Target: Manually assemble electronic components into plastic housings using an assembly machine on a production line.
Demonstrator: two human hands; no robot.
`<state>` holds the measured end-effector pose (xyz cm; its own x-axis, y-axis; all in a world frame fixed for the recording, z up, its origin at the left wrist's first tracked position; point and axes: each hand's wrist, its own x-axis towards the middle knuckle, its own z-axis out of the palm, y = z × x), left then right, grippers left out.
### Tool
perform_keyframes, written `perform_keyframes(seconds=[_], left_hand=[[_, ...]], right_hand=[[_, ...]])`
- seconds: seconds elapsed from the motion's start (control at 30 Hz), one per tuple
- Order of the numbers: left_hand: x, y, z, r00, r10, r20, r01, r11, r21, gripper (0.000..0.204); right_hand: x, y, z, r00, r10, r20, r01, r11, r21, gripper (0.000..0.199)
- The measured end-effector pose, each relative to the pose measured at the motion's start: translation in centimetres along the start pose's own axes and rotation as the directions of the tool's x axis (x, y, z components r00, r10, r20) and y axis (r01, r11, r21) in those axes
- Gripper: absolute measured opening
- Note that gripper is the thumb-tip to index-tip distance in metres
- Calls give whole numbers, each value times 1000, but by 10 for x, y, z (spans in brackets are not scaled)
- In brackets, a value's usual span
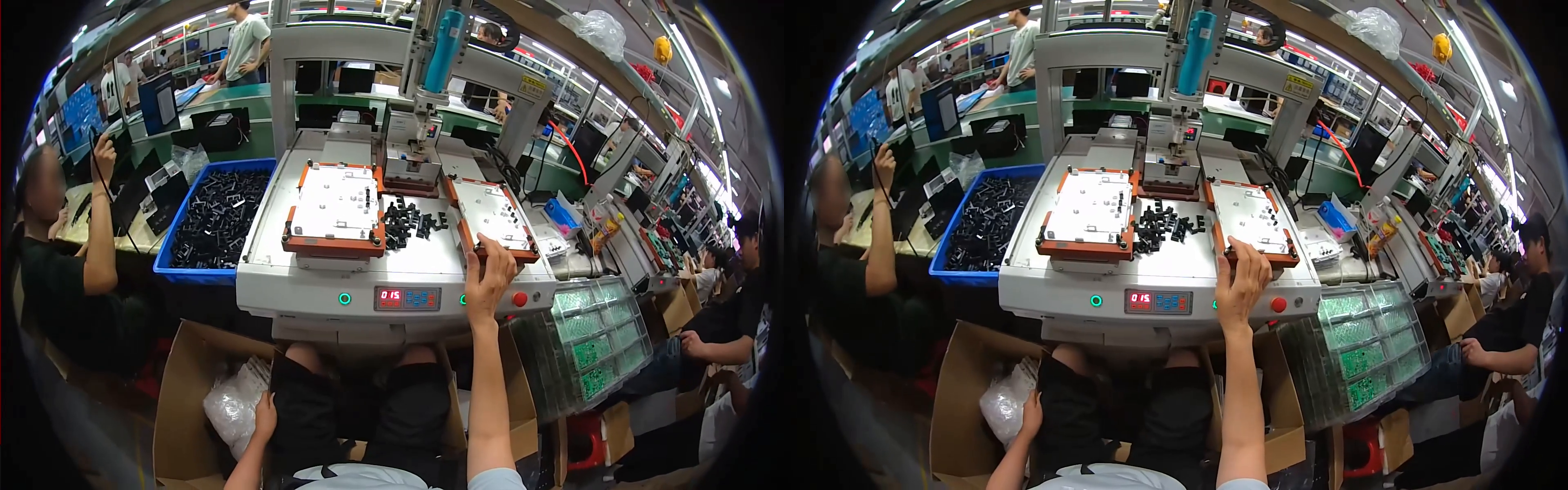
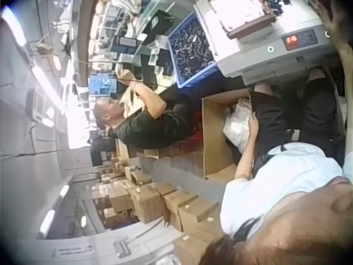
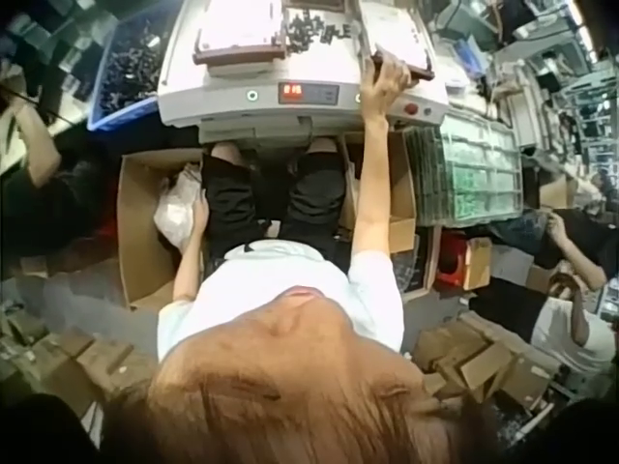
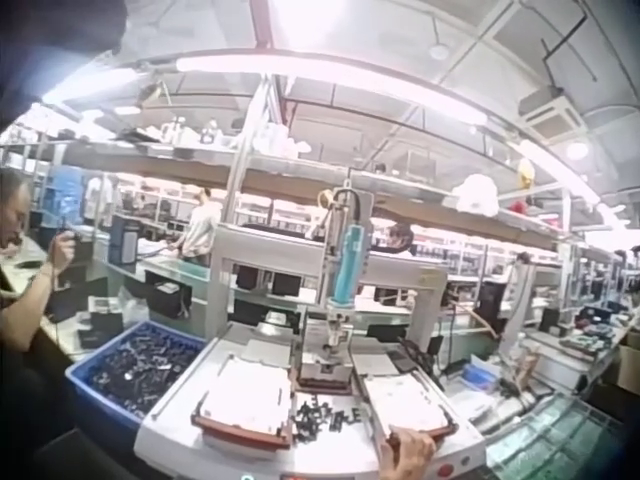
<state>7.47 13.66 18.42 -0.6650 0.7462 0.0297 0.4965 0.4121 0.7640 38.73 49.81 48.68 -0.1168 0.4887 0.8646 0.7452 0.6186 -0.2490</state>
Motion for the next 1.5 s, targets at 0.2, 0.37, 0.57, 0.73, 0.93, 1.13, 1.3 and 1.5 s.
perform_keyframes(seconds=[0.2,0.37,0.57,0.73,0.93,1.13,1.3,1.5], left_hand=[[1,5,-2,1000,-10,21,11,1000,-10,22],[0,3,-3,999,-33,24,33,999,17,23],[0,6,-2,999,-35,22,35,999,-11,23],[1,2,0,1000,-22,22,22,1000,-1,22],[1,4,-1,999,-34,-3,34,999,-4,21],[2,-16,14,997,-61,37,56,992,116,24],[-1,-3,10,999,-12,-36,12,1000,-9,26],[-6,-2,2,998,-54,-44,53,998,-26,26]], right_hand=[[-1,0,1,1000,3,5,-3,1000,11,32],[-3,0,3,1000,-14,-3,14,1000,-15,35],[-9,-1,4,1000,-25,-16,24,998,-55,43],[-25,-1,-12,995,-20,95,15,999,46,49],[-103,0,-10,990,-61,131,65,998,-22,48],[-124,-9,-7,991,30,132,7,963,-269,49],[-135,-5,1,1000,-9,4,10,969,-246,47],[-130,-14,12,999,-10,-33,1,966,-259,46]])
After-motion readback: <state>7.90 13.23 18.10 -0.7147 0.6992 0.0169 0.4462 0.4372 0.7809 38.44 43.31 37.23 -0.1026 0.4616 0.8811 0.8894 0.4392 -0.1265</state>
